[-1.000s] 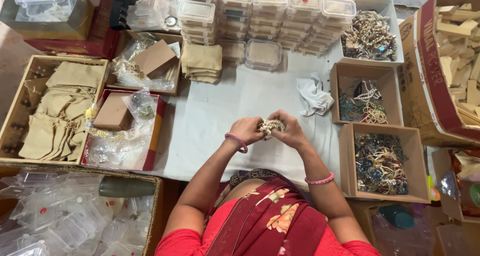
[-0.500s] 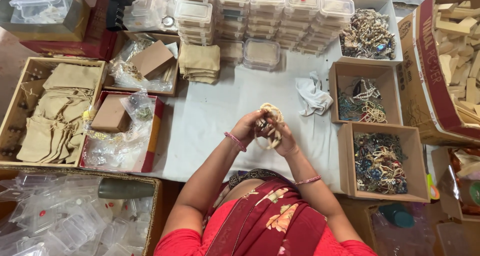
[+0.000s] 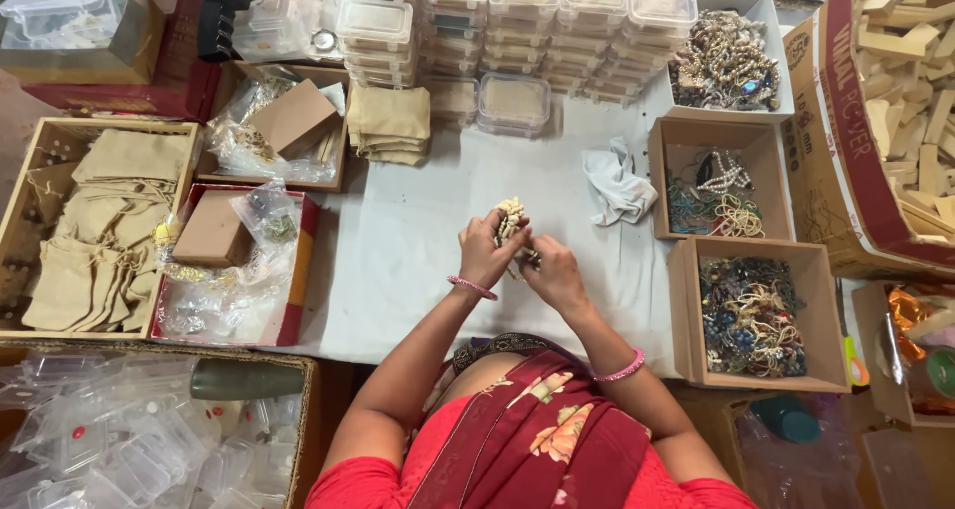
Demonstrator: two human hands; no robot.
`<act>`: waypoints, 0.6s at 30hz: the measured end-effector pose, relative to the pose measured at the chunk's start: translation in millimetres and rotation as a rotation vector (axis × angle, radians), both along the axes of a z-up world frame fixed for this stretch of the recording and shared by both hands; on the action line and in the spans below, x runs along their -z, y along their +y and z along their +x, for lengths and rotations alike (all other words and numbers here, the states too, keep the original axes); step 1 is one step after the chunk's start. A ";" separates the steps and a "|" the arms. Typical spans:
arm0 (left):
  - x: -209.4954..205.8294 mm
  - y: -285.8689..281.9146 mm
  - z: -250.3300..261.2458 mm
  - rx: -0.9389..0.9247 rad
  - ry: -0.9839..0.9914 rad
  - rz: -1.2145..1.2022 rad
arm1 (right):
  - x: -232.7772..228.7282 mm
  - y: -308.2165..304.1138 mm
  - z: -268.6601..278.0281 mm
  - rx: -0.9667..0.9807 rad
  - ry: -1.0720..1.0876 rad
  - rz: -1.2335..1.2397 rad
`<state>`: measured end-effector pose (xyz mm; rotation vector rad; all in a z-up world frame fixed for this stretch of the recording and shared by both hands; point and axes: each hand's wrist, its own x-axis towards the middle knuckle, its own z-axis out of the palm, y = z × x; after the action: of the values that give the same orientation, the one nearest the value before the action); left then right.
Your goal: The person cleans a beaded necklace using a white cloth on a table. They wipe the necklace thoroughly, then place it into a small plastic bag. The person also handles a small cloth pouch and other jewelry items during the process.
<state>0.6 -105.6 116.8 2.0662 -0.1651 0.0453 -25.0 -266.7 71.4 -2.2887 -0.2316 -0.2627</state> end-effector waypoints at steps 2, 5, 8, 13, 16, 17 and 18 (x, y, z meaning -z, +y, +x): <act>11.2 4.9 3.9 0.053 -0.009 0.117 | -3.2 -6.5 2.4 -0.040 0.040 -0.068; 18.5 11.2 8.2 0.157 -0.018 0.202 | -13.3 -13.2 6.7 -0.072 0.194 -0.125; 25.2 12.9 12.3 0.207 -0.018 0.226 | -40.3 -13.4 6.2 0.029 0.397 0.025; 23.4 10.8 8.6 0.166 0.003 0.163 | -57.1 -15.2 2.9 -0.037 0.276 0.540; 4.3 15.6 4.7 0.184 -0.023 0.027 | -68.0 -16.2 0.3 -0.089 0.253 0.433; -0.7 17.4 4.7 0.252 0.055 -0.180 | -65.1 -19.8 1.7 -0.159 0.218 0.463; -5.2 19.3 3.6 0.317 0.135 -0.387 | -61.9 -23.3 2.2 -0.229 0.184 0.493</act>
<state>4.2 -86.3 122.0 1.6321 -0.3681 -0.2388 -22.8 -290.0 133.3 -1.7659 -0.2949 0.0126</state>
